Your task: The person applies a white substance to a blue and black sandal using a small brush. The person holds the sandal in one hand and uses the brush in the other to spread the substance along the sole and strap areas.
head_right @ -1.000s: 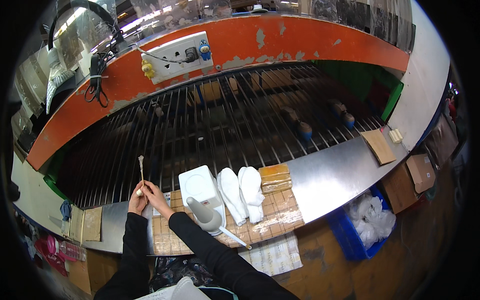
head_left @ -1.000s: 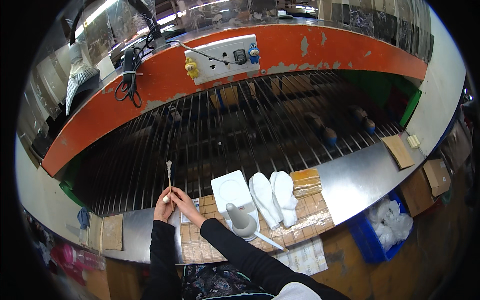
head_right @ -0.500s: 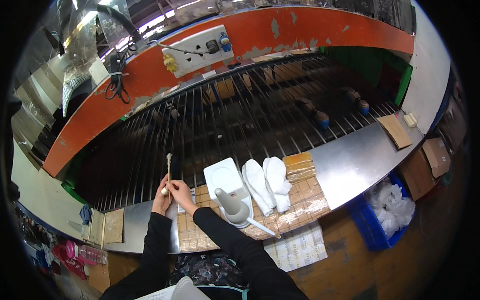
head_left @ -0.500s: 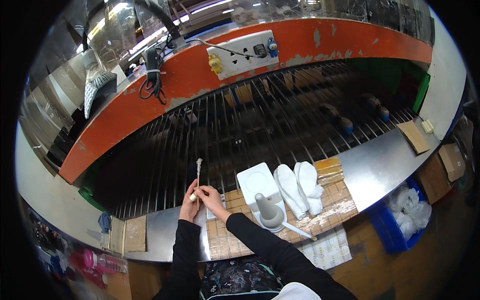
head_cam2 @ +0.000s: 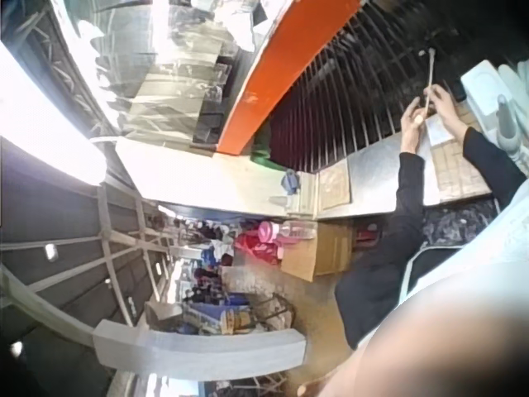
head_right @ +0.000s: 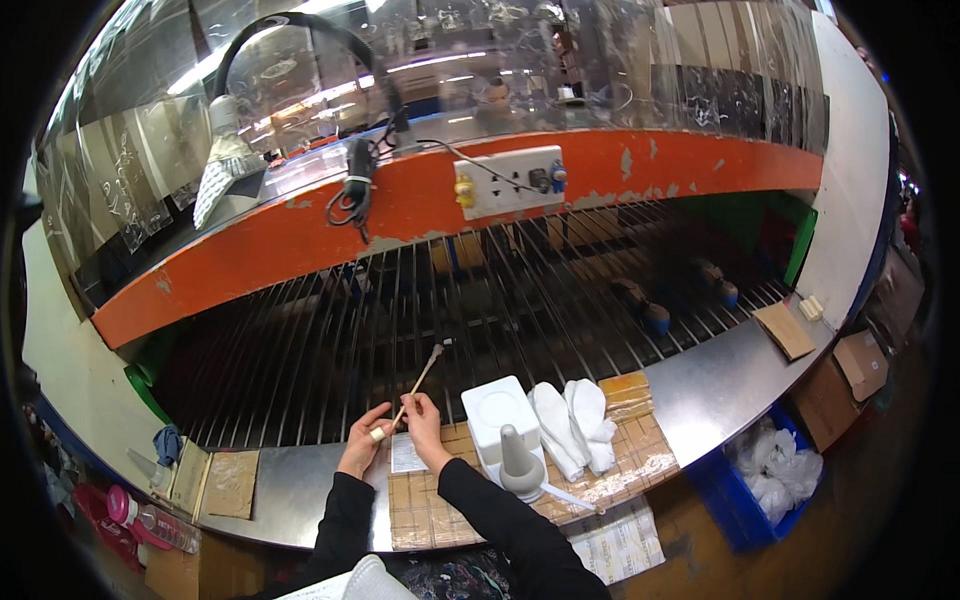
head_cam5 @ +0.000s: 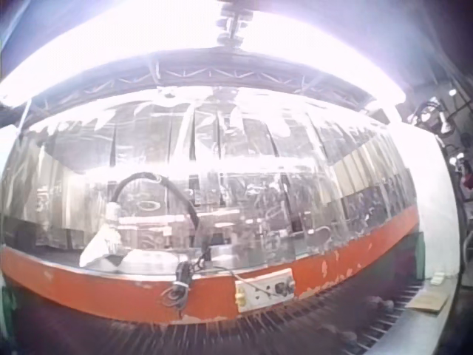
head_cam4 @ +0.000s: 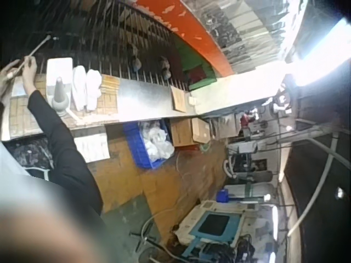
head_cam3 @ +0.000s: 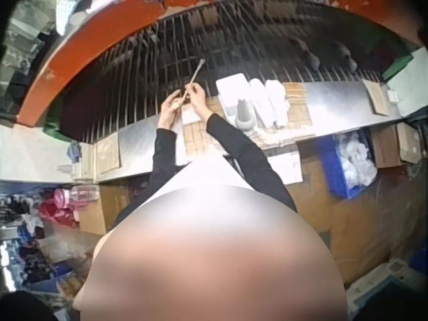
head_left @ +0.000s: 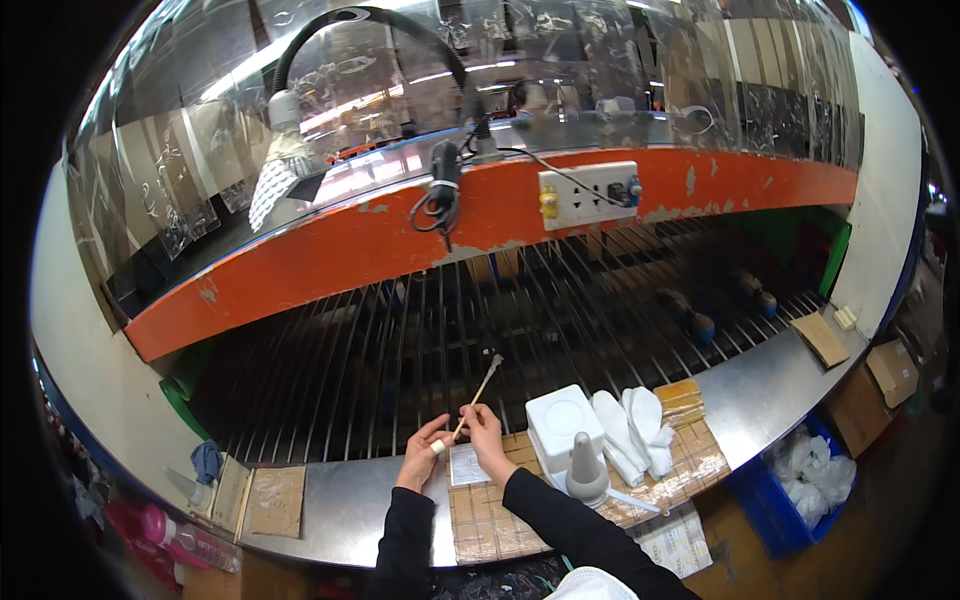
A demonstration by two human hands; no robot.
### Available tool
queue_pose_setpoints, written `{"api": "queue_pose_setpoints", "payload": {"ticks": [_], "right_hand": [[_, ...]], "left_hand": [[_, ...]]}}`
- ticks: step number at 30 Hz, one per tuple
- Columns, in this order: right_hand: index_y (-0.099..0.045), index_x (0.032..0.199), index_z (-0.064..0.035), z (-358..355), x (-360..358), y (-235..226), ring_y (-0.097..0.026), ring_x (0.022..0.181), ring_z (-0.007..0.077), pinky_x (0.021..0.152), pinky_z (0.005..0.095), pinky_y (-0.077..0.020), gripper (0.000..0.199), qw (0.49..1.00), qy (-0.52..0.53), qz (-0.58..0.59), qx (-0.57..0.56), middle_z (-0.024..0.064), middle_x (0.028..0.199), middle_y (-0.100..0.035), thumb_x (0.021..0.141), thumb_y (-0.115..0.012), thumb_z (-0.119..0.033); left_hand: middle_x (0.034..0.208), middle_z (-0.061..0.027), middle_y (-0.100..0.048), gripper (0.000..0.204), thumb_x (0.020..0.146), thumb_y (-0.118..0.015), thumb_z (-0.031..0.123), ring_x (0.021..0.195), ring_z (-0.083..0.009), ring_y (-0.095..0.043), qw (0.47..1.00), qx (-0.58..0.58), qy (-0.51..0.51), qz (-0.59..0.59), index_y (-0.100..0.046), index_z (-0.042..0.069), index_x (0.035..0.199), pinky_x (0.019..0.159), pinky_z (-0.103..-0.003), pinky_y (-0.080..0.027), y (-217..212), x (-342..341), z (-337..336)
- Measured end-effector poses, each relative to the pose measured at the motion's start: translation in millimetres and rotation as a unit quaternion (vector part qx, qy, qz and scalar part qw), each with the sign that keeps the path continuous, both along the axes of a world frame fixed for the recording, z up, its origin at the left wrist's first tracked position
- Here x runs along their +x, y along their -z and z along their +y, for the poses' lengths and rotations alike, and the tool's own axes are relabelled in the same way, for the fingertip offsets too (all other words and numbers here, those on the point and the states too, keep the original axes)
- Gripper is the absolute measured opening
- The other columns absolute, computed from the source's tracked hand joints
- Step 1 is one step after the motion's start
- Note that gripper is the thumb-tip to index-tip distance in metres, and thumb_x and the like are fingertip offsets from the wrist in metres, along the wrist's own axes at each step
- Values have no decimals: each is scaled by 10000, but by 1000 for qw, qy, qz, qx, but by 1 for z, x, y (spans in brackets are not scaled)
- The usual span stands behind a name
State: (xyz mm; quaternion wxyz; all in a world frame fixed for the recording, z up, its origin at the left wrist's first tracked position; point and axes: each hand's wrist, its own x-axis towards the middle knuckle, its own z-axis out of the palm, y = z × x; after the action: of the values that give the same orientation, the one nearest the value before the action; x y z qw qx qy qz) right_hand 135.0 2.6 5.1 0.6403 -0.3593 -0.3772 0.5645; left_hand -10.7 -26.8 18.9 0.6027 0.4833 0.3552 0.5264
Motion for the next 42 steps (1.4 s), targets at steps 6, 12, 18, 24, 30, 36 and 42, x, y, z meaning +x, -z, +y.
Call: {"api": "queue_pose_setpoints", "payload": {"ticks": [6,12,18,24,30,36,42], "right_hand": [[-612,1021,-78,1,2,2,-591,900,97,730,251,-506,174,1000,-1,28,14,18,991,-632,1014,-542,-236],[-668,1086,-9,-5,11,0,-580,807,99,738,248,-468,303,992,-66,-97,38,22,879,-653,1028,-497,-253],[-668,994,-6,-5,10,4,-604,852,123,759,281,-482,275,979,-20,-179,94,58,894,-665,1003,-535,-246],[-641,998,-20,7,8,12,-577,831,74,741,229,-478,251,990,-81,-93,70,11,887,-634,1009,-553,-255],[-611,937,-35,15,2,15,-534,810,80,745,240,-469,248,993,-93,-55,48,-3,866,-598,1014,-540,-260],[-650,1066,-13,13,3,14,-565,892,90,786,239,-476,285,994,-111,-19,16,6,940,-638,1021,-518,-261],[-667,992,-9,10,7,11,-622,893,95,792,267,-505,215,990,-74,-93,73,42,936,-694,987,-581,-205]], "left_hand": [[862,-90,-731,185,885,-678,81,785,-137,-672,956,108,-86,258,-722,-30,1025,730,-278,-524,1,27,-1],[877,-68,-717,172,866,-688,60,813,-120,-645,959,126,-136,215,-708,-29,1012,743,-268,-507,11,33,4],[907,-77,-707,168,831,-651,25,828,-141,-636,928,169,-150,296,-693,-45,979,766,-293,-495,22,31,6],[908,-122,-690,224,715,-721,26,899,-229,-626,935,206,-73,280,-701,-27,932,851,-336,-472,21,23,10],[922,-93,-697,229,741,-698,-5,918,-188,-622,928,221,-82,289,-704,-33,968,861,-316,-459,16,22,4],[957,-122,-670,208,938,-608,99,895,-186,-625,935,146,-131,294,-680,-43,1073,816,-317,-495,28,24,10],[958,-136,-684,208,914,-621,123,918,-202,-631,945,146,-119,267,-685,-44,1021,829,-324,-485,30,23,8]]}}
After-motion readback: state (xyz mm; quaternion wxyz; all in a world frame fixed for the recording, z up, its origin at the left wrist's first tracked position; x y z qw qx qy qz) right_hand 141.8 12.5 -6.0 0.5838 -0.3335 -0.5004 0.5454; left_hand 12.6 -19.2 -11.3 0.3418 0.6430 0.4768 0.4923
